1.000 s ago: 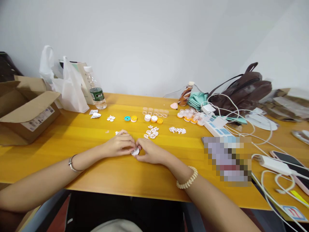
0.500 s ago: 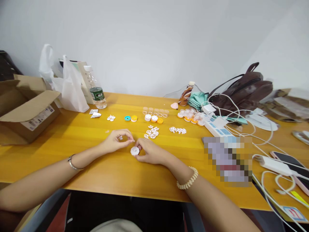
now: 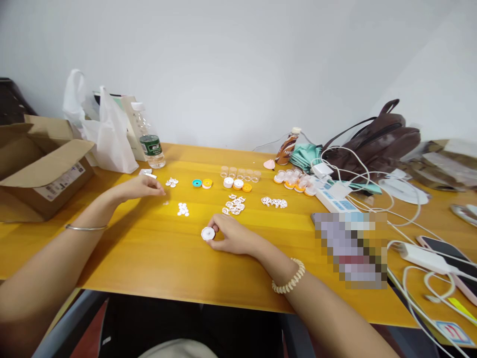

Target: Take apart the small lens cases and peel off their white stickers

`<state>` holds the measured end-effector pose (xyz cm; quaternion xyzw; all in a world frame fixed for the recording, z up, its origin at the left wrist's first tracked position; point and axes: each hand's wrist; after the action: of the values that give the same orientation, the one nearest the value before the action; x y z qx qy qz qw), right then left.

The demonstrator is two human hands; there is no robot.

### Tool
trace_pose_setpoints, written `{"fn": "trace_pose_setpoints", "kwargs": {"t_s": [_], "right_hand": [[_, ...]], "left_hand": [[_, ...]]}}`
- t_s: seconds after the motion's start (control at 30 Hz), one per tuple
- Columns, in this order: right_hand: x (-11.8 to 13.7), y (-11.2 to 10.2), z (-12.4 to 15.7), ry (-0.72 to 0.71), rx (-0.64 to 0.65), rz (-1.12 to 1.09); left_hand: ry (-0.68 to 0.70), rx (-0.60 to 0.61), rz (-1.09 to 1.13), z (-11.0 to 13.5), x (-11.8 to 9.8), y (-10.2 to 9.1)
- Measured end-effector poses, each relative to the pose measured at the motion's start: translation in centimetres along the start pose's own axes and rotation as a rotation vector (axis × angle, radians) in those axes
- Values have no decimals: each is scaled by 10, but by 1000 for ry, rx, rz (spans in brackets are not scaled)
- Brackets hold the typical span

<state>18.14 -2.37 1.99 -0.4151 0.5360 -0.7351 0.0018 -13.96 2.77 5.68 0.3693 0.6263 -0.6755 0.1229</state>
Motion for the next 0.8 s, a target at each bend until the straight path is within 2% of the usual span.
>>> {"fn": "trace_pose_setpoints", "kwargs": {"t_s": [0.1,0.23,0.5,0.63,0.7,0.77,0.8], "right_hand": [[0,0,0,-1,4,-1],[0,0,0,-6,8,-2],[-2,1,0,-14,-3,-8],[-3,2,0,-14,-6,-4],[-3,2,0,-17,-7,-3],[-3,1,0,-18,-4,-1],[-2,1,0,-18,-1,1]], "left_hand": [[-28,130,-56,0,2,-1],[-15,187,-63,0,-1,3],[-17,185,-153,-5,14,7],[-26,125,-270,-3,7,6],[60,6,-310,-1,-6,10],[265,-133,-269,3,-24,21],[401,-149,-232,5,-34,29]]}}
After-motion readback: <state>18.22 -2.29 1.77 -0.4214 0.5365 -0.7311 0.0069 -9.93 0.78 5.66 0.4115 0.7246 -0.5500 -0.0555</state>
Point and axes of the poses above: each hand's wrist, its own z-axis away from the middle knuckle, its own y-axis out of the palm, x = y × z, and after that the axes turned 15 degrees about y, right-handed
